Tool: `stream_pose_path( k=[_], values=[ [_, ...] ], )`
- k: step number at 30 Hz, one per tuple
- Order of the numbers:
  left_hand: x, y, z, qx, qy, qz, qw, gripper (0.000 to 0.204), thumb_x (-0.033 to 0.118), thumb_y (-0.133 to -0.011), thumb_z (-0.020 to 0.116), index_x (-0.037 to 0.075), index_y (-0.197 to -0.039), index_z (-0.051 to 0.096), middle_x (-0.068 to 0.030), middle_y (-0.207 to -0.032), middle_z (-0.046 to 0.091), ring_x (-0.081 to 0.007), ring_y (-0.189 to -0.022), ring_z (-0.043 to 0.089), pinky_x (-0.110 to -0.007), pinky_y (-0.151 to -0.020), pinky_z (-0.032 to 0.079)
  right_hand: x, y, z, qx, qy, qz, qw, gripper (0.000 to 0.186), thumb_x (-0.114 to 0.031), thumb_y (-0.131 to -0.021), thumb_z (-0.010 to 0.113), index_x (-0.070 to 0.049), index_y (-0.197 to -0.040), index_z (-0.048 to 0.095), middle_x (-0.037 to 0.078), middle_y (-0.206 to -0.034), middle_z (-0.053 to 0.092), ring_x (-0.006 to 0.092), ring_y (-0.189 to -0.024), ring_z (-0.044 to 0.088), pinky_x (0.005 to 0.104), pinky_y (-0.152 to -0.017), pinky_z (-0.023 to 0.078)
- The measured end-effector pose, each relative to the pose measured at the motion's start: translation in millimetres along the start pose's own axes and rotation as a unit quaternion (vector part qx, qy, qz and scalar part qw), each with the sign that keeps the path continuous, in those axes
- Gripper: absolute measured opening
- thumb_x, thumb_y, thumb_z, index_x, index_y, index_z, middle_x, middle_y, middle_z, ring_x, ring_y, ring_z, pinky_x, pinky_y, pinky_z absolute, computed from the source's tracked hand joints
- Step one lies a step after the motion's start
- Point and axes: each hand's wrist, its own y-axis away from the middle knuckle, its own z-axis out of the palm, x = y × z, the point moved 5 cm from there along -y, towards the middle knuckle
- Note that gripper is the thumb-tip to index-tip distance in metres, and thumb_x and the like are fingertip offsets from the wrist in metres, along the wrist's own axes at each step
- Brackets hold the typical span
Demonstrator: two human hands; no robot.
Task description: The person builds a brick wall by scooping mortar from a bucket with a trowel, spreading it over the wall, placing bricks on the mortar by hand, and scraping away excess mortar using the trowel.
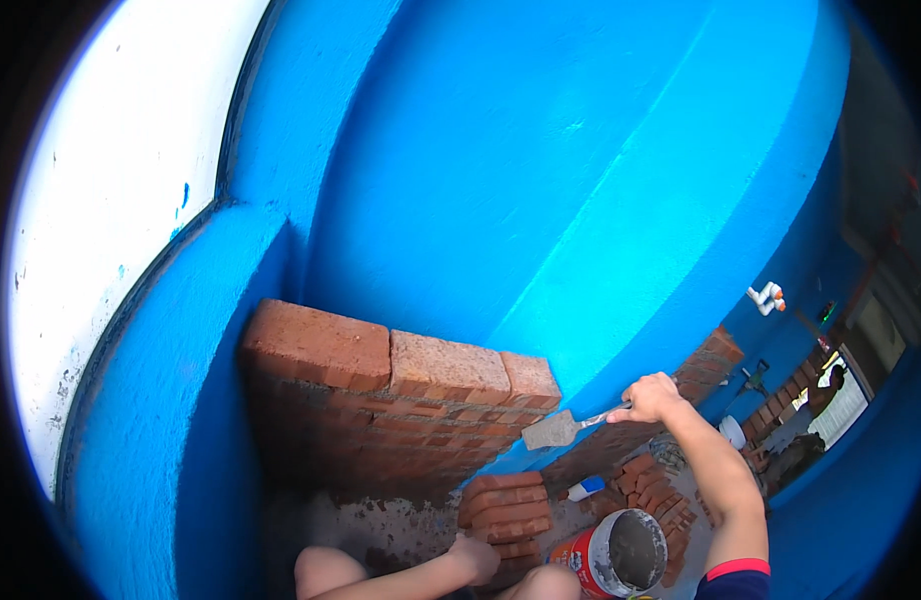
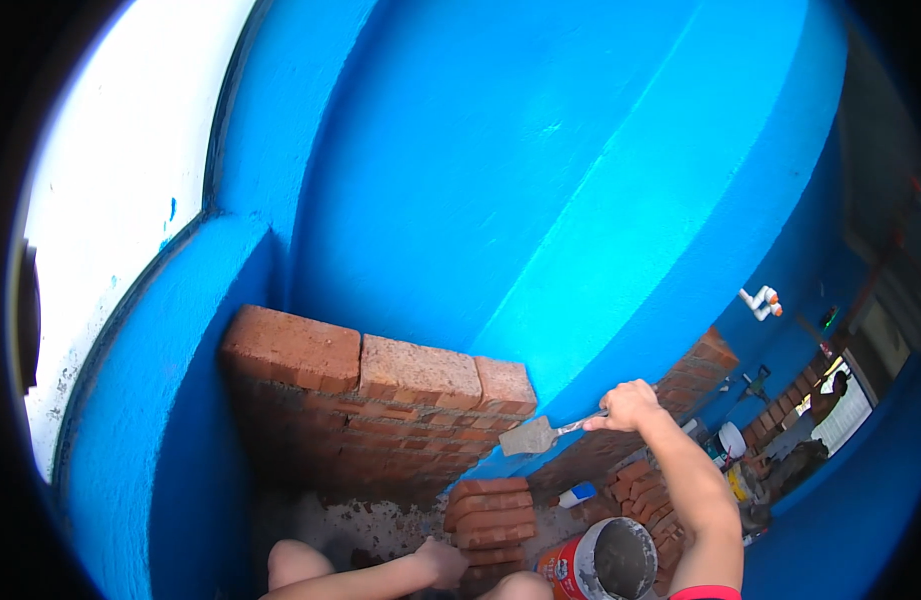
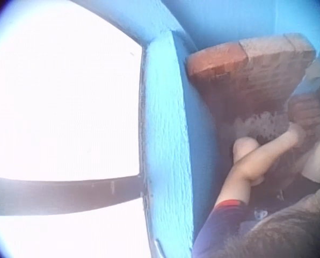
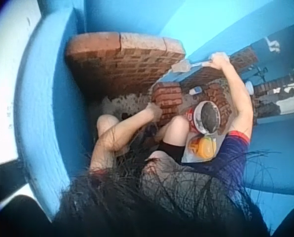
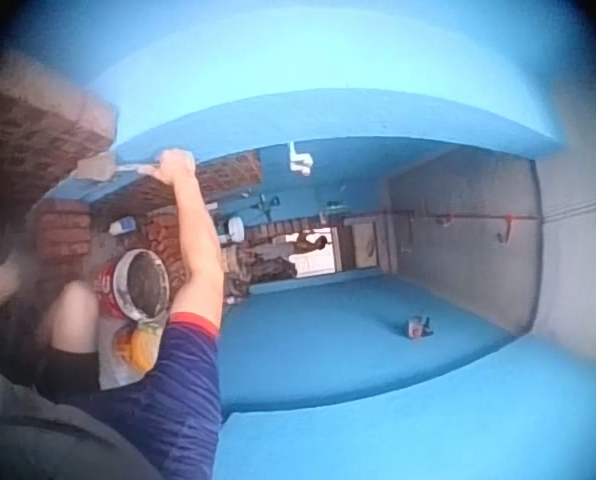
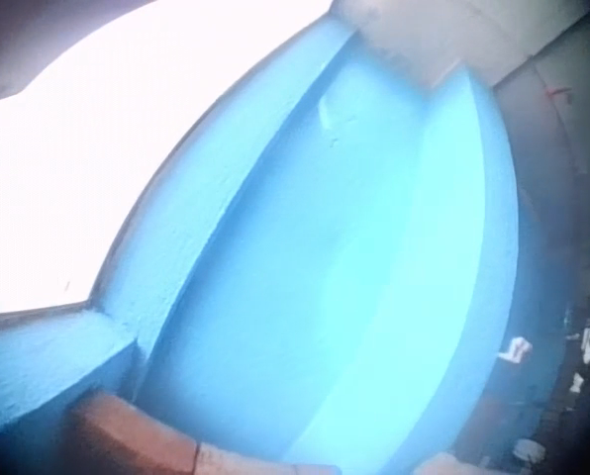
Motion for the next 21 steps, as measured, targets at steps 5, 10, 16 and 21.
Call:
stream_pose_path(
  k=[5,10,16,21],
  values=[
    [4.6,12.5,-22.9,-0.011,0.017,0.008,1.000,0.040,0.036,-0.091,0.065,0.006,-0.118,0.070,-0.0155,-0.125,0.068,-0.0358,-0.121,0.061,-0.066,-0.106,0.037,-0.5,2.4,-2.4,0.056,-0.017,-0.015,0.998,0.082,-0.087,-0.078,0.050,-0.016,-0.105,0.079,0.013,-0.091,0.075,0.0311,-0.094,0.070,0.0442,-0.078,0.052],
    [1.5,10.6,-25.9,-0.018,0.020,0.016,1.000,0.039,0.033,-0.093,0.063,0.004,-0.118,0.070,-0.0186,-0.127,0.067,-0.0396,-0.123,0.058,-0.064,-0.108,0.036,-17.7,-2.5,-11.3,0.073,-0.039,-0.039,0.996,0.081,-0.088,-0.076,0.050,-0.015,-0.092,0.081,0.011,-0.073,0.071,0.0303,-0.077,0.070,0.0446,-0.065,0.050],
    [1.5,1.6,-19.4,-0.008,0.009,0.007,1.000,0.037,0.027,-0.094,0.058,0.003,-0.119,0.070,-0.0191,-0.131,0.065,-0.0399,-0.126,0.057,-0.063,-0.109,0.036,-59.1,-6.8,-37.3,0.084,-0.055,-0.069,0.993,0.074,-0.086,-0.078,0.051,-0.017,-0.080,0.077,0.008,-0.060,0.062,0.0269,-0.064,0.065,0.0441,-0.056,0.046],
    [-2.8,6.4,-21.4,0.013,0.012,-0.007,1.000,0.038,0.027,-0.092,0.059,0.004,-0.120,0.070,-0.0200,-0.131,0.065,-0.0385,-0.126,0.057,-0.062,-0.109,0.036,-109.1,-1.2,-66.2,0.143,-0.080,-0.086,0.983,0.071,-0.082,-0.081,0.053,-0.016,-0.094,0.078,0.008,-0.073,0.071,0.0269,-0.075,0.071,0.0439,-0.062,0.053]
  ],
)
